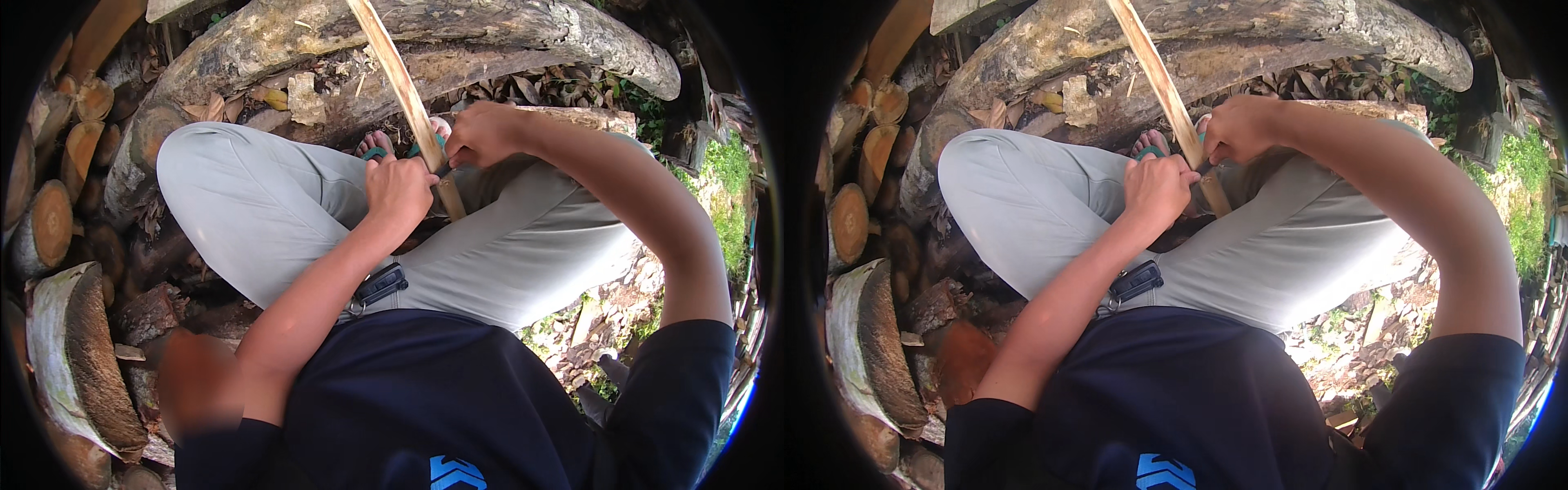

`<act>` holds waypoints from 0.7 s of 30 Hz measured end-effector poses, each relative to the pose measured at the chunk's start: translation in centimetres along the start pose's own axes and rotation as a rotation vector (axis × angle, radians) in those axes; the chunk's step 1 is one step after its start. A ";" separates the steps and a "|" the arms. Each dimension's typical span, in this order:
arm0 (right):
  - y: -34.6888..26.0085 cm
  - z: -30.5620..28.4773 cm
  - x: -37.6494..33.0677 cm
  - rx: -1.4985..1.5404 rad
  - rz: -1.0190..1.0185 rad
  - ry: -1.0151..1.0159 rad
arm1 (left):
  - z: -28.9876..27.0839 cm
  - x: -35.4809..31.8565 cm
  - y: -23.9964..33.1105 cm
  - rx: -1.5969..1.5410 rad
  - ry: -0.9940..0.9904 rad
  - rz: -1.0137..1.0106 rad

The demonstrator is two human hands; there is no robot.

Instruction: The person sits on the ground and uses a knife to shave a long thin piece of wood, removing thin strips along its length. The person repeatedly adjusts the wood and continues shaving until the end of the clip.

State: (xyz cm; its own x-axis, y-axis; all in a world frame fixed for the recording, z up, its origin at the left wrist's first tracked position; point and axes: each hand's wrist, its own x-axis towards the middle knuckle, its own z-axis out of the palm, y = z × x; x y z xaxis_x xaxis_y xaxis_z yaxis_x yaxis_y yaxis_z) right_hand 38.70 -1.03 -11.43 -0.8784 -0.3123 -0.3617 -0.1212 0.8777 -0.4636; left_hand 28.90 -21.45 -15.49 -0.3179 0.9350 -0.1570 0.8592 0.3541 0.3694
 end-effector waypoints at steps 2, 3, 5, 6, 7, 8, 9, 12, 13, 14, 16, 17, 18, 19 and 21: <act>1.5 -0.3 0.2 0.065 0.092 0.132 | -0.9 1.6 -0.8 0.015 0.125 -0.025; 1.9 0.1 0.1 0.107 0.143 0.193 | -1.7 2.6 -1.1 -0.037 0.160 -0.029; 1.6 0.4 0.1 0.094 0.184 0.228 | -2.2 3.5 -1.7 -0.015 0.171 -0.023; 1.4 0.2 0.3 0.085 0.202 0.249 | -1.8 3.5 -2.0 -0.001 0.172 -0.008; 0.8 0.3 0.2 0.025 0.143 0.288 | -1.3 3.0 -2.1 -0.009 0.116 -0.004; 0.1 0.6 0.1 0.025 0.131 0.199 | -0.6 2.0 -2.0 -0.017 0.060 0.001; -0.6 0.7 0.0 0.024 0.123 0.112 | 0.1 1.1 -1.7 -0.026 0.003 0.011; -2.6 1.0 0.2 -0.047 0.139 -0.047 | 1.0 -1.1 0.1 0.006 -0.160 0.062; -2.8 0.5 0.1 -0.056 0.153 -0.054 | 0.9 -1.2 0.1 -0.012 -0.130 0.081; -3.0 0.0 0.1 -0.065 0.166 -0.061 | 0.7 -0.8 -0.3 -0.020 -0.066 0.065; -2.2 -0.8 0.4 -0.016 0.278 0.050 | 0.0 1.1 -1.2 -0.043 0.061 0.037; -1.9 -1.0 0.6 0.010 0.333 0.105 | -0.8 2.0 -1.7 -0.059 0.098 0.025; -2.2 -1.4 0.7 -0.034 0.361 0.107 | -1.5 2.8 -2.3 -0.086 0.136 0.038; -2.8 -1.8 0.9 -0.079 0.389 0.108 | -1.5 3.2 -2.8 -0.101 0.117 0.044; -3.9 -1.6 0.9 -0.113 0.432 0.110 | -1.4 3.3 -3.2 -0.154 -0.010 0.034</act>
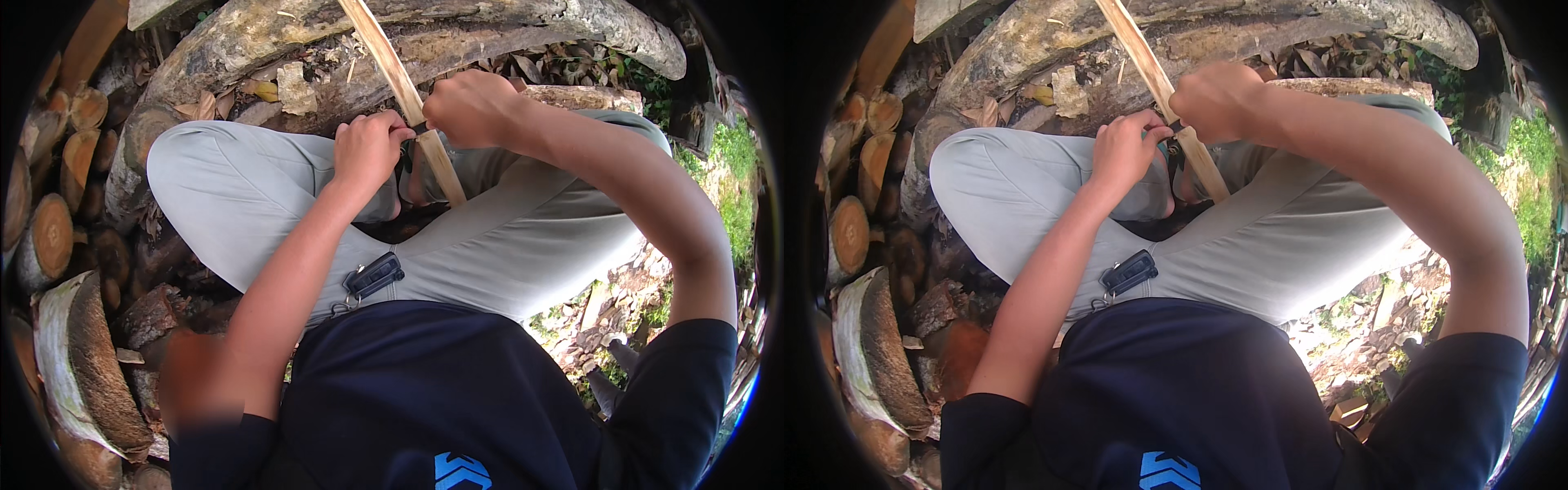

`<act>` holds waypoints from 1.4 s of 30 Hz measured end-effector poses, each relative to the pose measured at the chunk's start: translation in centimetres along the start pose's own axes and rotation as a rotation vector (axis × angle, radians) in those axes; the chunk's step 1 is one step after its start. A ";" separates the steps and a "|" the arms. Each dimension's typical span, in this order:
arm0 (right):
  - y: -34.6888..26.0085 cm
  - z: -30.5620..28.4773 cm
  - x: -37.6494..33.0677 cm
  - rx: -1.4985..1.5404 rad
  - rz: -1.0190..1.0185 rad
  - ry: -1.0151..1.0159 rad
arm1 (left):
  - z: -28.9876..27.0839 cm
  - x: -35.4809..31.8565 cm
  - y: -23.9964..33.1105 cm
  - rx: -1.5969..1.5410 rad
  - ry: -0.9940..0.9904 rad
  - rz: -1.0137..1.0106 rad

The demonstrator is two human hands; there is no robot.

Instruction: The person sits on the ground and uses a knife to shave a long thin piece of wood, removing thin strips along its length. The person repeatedly adjusts the wood and continues shaving until the end of the clip.

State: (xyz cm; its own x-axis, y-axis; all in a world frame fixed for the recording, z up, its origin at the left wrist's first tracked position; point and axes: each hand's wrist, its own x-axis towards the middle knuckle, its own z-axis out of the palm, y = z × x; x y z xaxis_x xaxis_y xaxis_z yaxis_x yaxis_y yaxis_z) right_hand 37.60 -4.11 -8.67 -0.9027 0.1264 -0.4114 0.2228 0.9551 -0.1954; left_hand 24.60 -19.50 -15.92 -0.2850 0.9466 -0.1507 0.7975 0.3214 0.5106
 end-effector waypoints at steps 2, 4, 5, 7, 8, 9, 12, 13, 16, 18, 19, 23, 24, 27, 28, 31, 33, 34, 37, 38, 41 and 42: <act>-1.3 1.0 -1.2 -0.021 -0.068 -0.014 | 0.5 -0.7 -0.2 -0.079 -0.209 -0.049; -2.6 1.8 -2.1 -0.057 -0.164 -0.026 | 1.4 -2.3 0.3 -0.024 -0.240 0.012; -2.8 1.7 -2.2 -0.051 -0.159 -0.036 | 1.8 -2.7 0.5 0.003 -0.255 0.042; -3.0 0.5 -2.1 -0.043 -0.145 -0.058 | 1.9 -2.5 0.3 0.024 -0.200 0.048; -2.6 1.3 -1.5 -0.059 -0.072 -0.020 | 1.7 -2.1 0.1 0.018 -0.165 0.028; -2.2 0.7 -1.2 -0.066 -0.049 -0.032 | 1.5 -1.6 0.0 0.010 -0.134 0.014; -1.5 -0.4 -0.3 -0.089 0.000 -0.060 | -0.1 -0.2 -0.4 0.026 -0.039 0.033; -1.6 0.1 -0.5 -0.096 -0.019 -0.041 | 0.0 -0.3 -0.2 0.005 -0.079 0.001; -2.3 1.2 -1.1 -0.087 -0.062 -0.072 | 0.7 -1.5 0.1 -0.008 -0.189 -0.013; -3.1 1.6 -1.6 -0.042 -0.050 -0.218 | 1.5 -2.5 0.5 0.038 -0.255 0.103; -3.1 1.4 -1.5 -0.035 -0.042 -0.214 | 1.6 -2.6 0.6 0.056 -0.234 0.095; -2.0 0.1 -0.7 -0.015 0.003 -0.136 | 1.4 -1.6 0.0 0.018 -0.088 0.037; -1.6 -0.1 -0.6 -0.012 0.010 -0.082 | 0.4 -0.7 0.0 0.018 -0.068 0.025; -2.4 0.7 -1.6 0.006 0.006 -0.121 | 0.9 -1.4 0.0 0.016 -0.132 0.066; -2.8 1.4 -2.0 0.008 -0.038 -0.179 | 1.4 -2.4 0.6 0.021 -0.215 0.078; -4.0 1.5 -2.4 -0.002 -0.085 -0.250 | 2.8 -3.8 1.6 0.047 -0.333 0.090; -3.7 0.3 -1.6 -0.043 -0.034 -0.351 | 2.6 -3.2 0.9 0.021 -0.316 0.048; -3.2 0.4 -1.3 -0.024 0.030 -0.268 | 1.7 -2.6 0.7 -0.020 -0.267 0.007; -1.4 -1.6 -0.5 0.030 0.087 -0.165 | -0.7 0.0 -0.5 -0.058 -0.163 -0.048; -0.5 -2.4 0.0 0.065 0.117 -0.116 | -1.1 0.5 -1.3 -0.089 -0.045 -0.046; 2.5 -4.7 0.8 0.130 0.192 0.102 | -1.8 1.7 -2.9 -0.116 0.398 -0.016; 3.7 -5.1 0.7 0.123 0.195 0.218 | -2.3 2.1 -2.4 -0.216 0.427 -0.116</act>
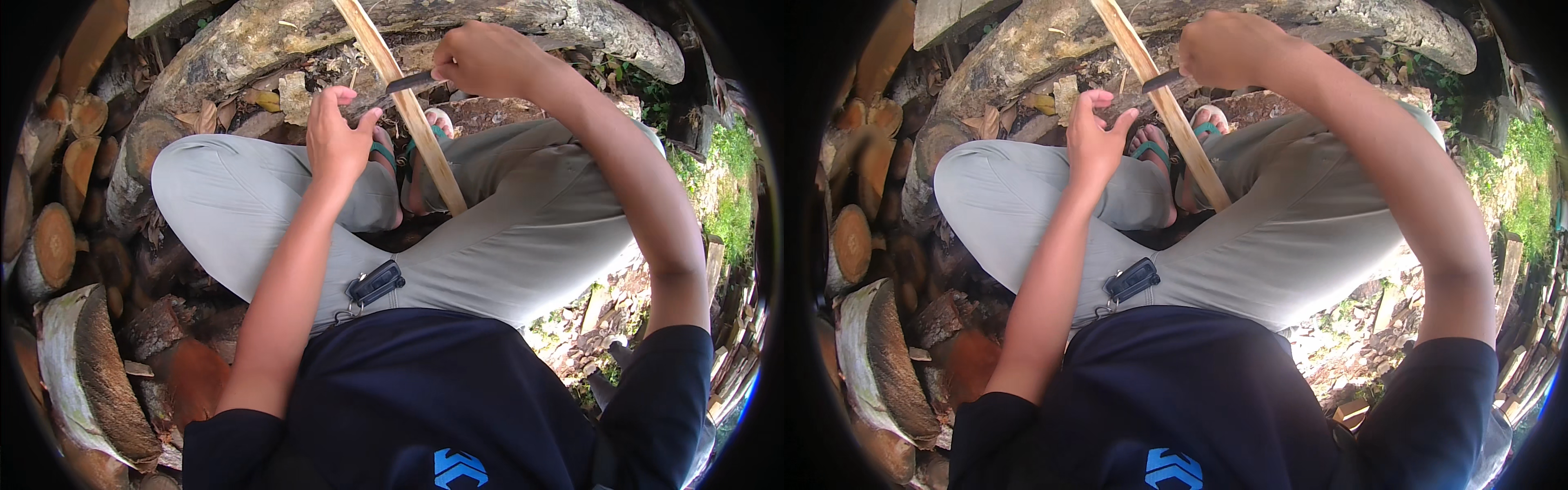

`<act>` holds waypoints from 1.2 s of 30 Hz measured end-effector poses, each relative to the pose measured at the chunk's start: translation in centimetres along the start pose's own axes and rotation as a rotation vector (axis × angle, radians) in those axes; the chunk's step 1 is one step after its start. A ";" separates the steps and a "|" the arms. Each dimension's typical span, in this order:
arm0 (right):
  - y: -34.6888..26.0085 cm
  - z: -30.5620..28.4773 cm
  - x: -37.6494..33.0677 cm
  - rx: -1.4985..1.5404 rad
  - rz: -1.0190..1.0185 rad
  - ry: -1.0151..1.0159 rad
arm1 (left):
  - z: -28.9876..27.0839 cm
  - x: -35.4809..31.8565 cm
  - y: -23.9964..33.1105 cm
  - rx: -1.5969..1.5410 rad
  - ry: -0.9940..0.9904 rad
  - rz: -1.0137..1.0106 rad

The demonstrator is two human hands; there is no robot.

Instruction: The person sits on the ground and uses a knife to shave a long thin piece of wood, removing thin strips along its length. The person repeatedly adjusts the wood and continues shaving until the end of the clip.

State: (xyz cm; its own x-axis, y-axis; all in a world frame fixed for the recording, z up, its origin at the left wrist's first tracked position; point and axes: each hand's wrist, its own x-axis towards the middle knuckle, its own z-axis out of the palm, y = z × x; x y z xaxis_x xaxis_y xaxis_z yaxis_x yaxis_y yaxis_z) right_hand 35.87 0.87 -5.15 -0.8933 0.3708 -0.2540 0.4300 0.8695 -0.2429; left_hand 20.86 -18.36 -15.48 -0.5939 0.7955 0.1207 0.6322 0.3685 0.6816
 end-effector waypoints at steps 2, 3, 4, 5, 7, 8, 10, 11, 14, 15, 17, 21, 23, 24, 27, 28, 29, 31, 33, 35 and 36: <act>2.0 -1.2 0.8 0.043 0.007 0.110 | -0.5 -0.4 1.0 -0.074 -0.002 -0.094; 3.1 -2.3 1.3 0.077 0.025 0.113 | -0.2 -0.9 1.1 -0.074 -0.037 -0.061; 4.1 -2.8 1.8 0.116 0.046 0.108 | 0.1 -1.3 1.5 -0.074 -0.080 -0.034; 4.7 -2.8 2.1 0.164 0.059 0.131 | 0.7 -2.0 2.1 -0.025 -0.230 -0.103; 6.0 -2.8 2.2 0.260 0.083 0.194 | 2.3 -3.9 2.8 0.026 -0.400 -0.225; 6.3 -3.1 2.5 0.187 0.048 0.130 | 3.1 -4.6 2.7 -0.051 -0.475 -0.261; 5.8 -2.7 2.8 0.134 0.020 0.167 | 5.1 -5.1 0.4 -0.268 -0.610 -0.282; 5.1 -2.3 3.3 0.106 -0.007 0.183 | 6.5 -5.2 -2.1 -0.405 -0.659 -0.273; 4.2 -2.1 2.9 0.146 -0.019 0.080 | 5.2 -2.3 0.2 -0.512 -0.481 -0.446; 4.1 -2.4 2.2 0.158 -0.029 0.066 | 4.3 -1.0 1.6 -0.495 -0.361 -0.527; 3.9 -2.4 2.1 0.172 -0.034 0.140 | 3.4 0.6 -1.1 -0.653 -0.021 -0.554; 3.4 -4.4 2.0 0.162 0.101 0.158 | 1.6 0.9 -3.1 -0.670 0.060 -0.579; 3.4 -5.3 2.0 0.216 0.221 0.162 | 1.9 0.3 -2.5 -0.641 0.031 -0.469; 3.5 -5.7 2.1 0.223 0.239 0.170 | 2.4 0.3 -2.3 -0.650 0.085 -0.428; 4.5 -4.9 2.0 0.226 0.280 0.219 | 2.8 0.4 0.6 -0.739 0.069 -0.462; 4.9 -4.0 2.2 0.211 0.273 0.266 | 2.6 0.7 1.2 -0.747 0.011 -0.466; 5.2 -3.4 2.4 0.195 0.266 0.313 | 2.3 1.0 1.7 -0.754 -0.048 -0.470; 5.0 -3.2 2.5 0.219 0.223 0.225 | 1.9 1.3 2.1 -0.772 -0.109 -0.506; 4.9 -3.0 2.8 0.249 0.180 0.170 | 1.5 1.7 2.2 -0.792 -0.127 -0.561; 4.7 -2.4 3.4 0.285 0.139 0.146 | 1.7 2.2 2.1 -0.783 -0.166 -0.575; 4.7 -2.2 3.8 0.315 0.119 0.152 | 1.9 2.5 2.4 -0.782 -0.185 -0.582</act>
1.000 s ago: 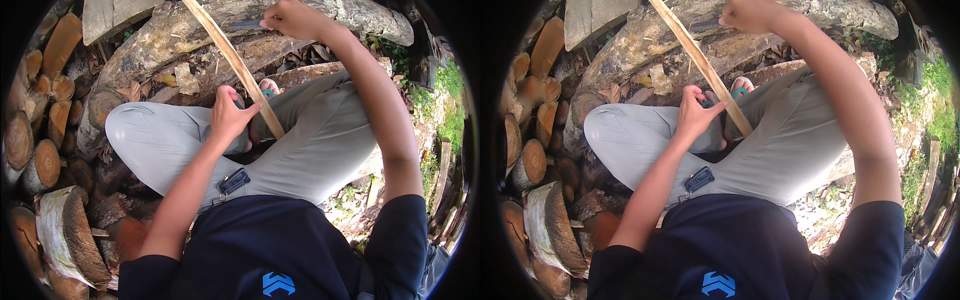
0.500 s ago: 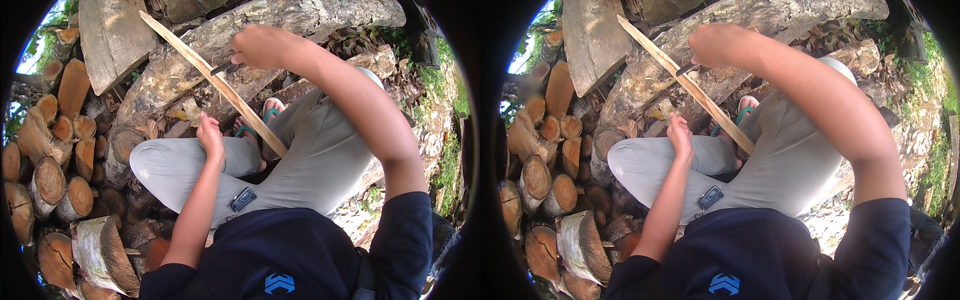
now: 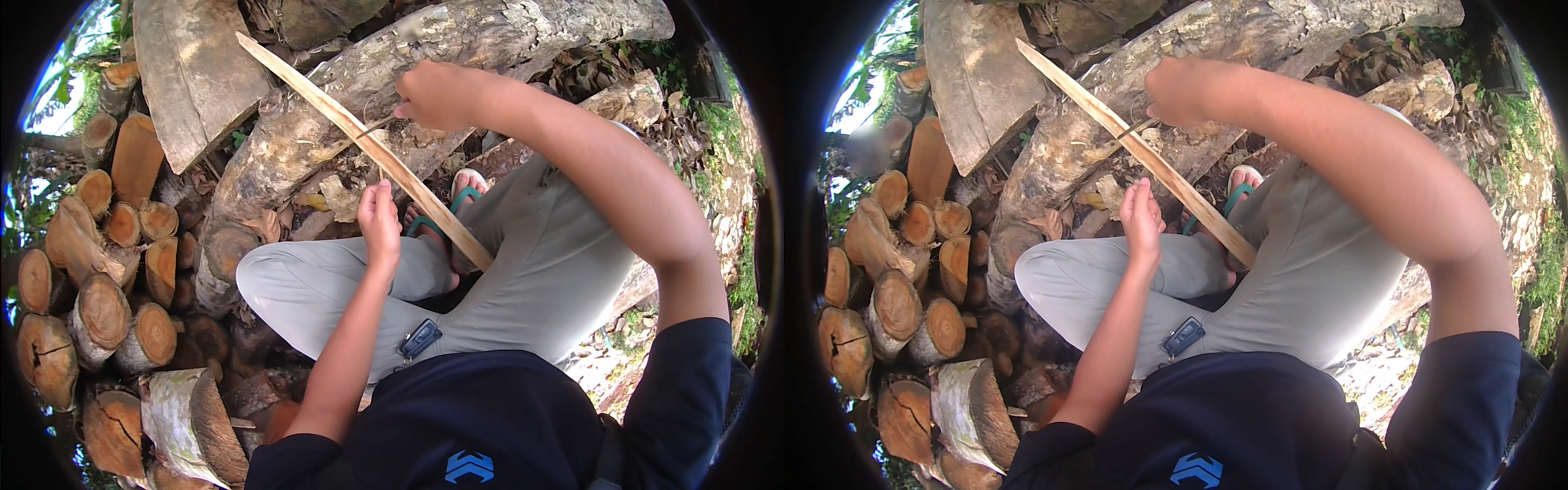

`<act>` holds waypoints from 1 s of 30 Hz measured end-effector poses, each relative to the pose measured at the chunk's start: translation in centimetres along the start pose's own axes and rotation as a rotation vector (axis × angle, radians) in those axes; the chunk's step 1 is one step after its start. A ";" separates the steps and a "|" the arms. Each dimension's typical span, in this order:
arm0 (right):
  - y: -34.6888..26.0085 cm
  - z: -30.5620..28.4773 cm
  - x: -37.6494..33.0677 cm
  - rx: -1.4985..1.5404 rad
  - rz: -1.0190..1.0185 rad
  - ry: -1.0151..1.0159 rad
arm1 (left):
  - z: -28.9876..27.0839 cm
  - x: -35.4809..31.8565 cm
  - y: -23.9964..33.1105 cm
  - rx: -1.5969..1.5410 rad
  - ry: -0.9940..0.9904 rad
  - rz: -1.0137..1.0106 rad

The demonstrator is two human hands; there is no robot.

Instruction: The person sits on the ground and uses a knife to shave a long thin piece of wood, removing thin strips along its length. The person repeatedly adjusts the wood and continues shaving until the end of the clip.

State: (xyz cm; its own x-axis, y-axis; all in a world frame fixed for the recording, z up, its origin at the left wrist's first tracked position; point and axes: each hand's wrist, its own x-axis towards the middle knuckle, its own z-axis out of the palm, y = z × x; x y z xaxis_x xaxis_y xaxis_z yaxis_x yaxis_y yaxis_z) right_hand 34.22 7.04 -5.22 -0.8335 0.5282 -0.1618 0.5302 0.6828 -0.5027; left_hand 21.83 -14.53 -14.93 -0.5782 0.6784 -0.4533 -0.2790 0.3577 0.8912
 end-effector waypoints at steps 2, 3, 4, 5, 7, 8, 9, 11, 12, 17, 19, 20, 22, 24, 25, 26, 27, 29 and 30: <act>0.4 0.4 1.0 0.064 -0.033 0.001 | 1.0 0.3 0.2 0.098 -0.013 0.032; 0.6 0.5 1.5 0.079 -0.046 0.034 | 1.4 0.4 0.3 0.143 -0.015 0.051; 0.9 0.5 1.9 0.095 -0.058 0.066 | 1.4 0.8 0.0 0.200 -0.040 0.068; 1.2 0.6 2.2 0.109 -0.070 0.099 | 0.9 2.0 -1.1 0.259 -0.018 0.163; 1.3 0.5 3.0 0.137 -0.105 0.184 | -0.2 4.9 -2.2 0.375 0.047 0.358; 1.7 0.4 3.1 0.148 -0.114 0.230 | -0.4 6.0 -1.5 0.327 0.084 0.232; 1.9 0.0 2.8 0.168 -0.080 0.235 | -0.8 7.0 0.6 0.345 0.069 0.052; 1.5 -1.2 2.0 0.211 -0.025 0.249 | -1.3 8.8 4.6 0.297 0.102 -0.062; 1.6 -1.7 1.9 0.212 -0.025 0.287 | -2.2 10.3 5.9 0.280 0.150 0.005; 1.8 -2.7 2.1 0.242 0.072 0.485 | -6.7 16.1 8.0 0.383 0.218 0.394; 2.1 -3.6 1.4 0.267 0.171 0.509 | -3.9 14.8 7.4 0.678 0.089 0.387; 2.5 -4.0 1.0 0.279 0.205 0.535 | -2.7 14.1 7.6 0.748 -0.026 0.315; 2.2 -4.4 1.2 0.340 0.227 0.527 | -3.5 14.6 7.4 0.738 0.204 0.443; 1.9 -4.8 1.0 0.374 0.242 0.551 | -4.3 15.5 7.7 0.500 0.608 0.614; 2.1 -4.9 0.7 0.385 0.258 0.566 | -3.7 15.2 8.2 0.413 0.745 0.579; 2.6 -4.7 0.8 0.366 0.256 0.585 | -3.8 15.6 8.4 0.404 0.629 0.523; 2.6 -4.9 0.7 0.372 0.268 0.578 | -3.9 15.5 9.3 0.394 0.520 0.472; 2.3 -5.1 0.5 0.385 0.287 0.562 | -2.5 14.8 9.4 0.791 0.363 0.427; 2.4 -5.2 0.4 0.373 0.293 0.578 | -2.8 15.9 9.2 0.889 0.268 0.401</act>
State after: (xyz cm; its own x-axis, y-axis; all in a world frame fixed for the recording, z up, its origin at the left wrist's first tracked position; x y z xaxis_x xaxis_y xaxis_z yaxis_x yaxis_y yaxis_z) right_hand 35.91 11.52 -2.05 -0.3975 0.9134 0.0873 0.5440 0.3112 -0.7793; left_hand 7.98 -2.25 -13.89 -0.6873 0.7263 -0.0065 0.5833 0.5573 0.5909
